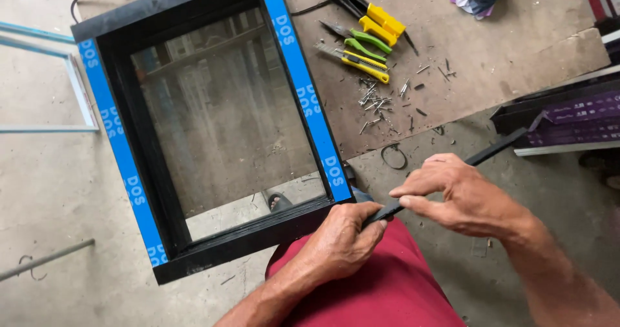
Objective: Installing rubber seals into a window frame and trimming them with a utility knife
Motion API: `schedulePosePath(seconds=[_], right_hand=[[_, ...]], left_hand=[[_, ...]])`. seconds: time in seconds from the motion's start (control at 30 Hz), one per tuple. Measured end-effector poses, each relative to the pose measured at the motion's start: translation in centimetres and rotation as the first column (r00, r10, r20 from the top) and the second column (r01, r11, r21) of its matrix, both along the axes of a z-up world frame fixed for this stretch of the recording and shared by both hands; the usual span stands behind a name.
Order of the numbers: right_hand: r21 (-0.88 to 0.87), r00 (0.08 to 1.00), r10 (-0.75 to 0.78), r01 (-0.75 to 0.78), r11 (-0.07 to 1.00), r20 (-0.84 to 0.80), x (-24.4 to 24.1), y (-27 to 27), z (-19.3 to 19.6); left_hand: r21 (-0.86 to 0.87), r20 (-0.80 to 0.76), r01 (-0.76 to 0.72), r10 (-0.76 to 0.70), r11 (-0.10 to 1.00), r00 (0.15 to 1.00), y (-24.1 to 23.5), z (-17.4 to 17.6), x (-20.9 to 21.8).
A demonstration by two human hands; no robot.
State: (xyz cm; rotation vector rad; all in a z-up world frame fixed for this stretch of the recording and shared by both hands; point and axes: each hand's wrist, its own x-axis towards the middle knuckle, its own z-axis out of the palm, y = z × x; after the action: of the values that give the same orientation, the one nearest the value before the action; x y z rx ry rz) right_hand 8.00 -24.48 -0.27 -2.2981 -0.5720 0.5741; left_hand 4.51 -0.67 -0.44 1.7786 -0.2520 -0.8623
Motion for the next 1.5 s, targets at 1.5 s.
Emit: schedulePosePath(seconds=[1.5], right_hand=[[-0.012,0.788,-0.182,0.217,0.976,-0.588,-1.8,0.4,-3.2]], left_hand=[[0.03,0.024,0.027,-0.028,0.999,0.999,1.4,-1.2,-2.0]])
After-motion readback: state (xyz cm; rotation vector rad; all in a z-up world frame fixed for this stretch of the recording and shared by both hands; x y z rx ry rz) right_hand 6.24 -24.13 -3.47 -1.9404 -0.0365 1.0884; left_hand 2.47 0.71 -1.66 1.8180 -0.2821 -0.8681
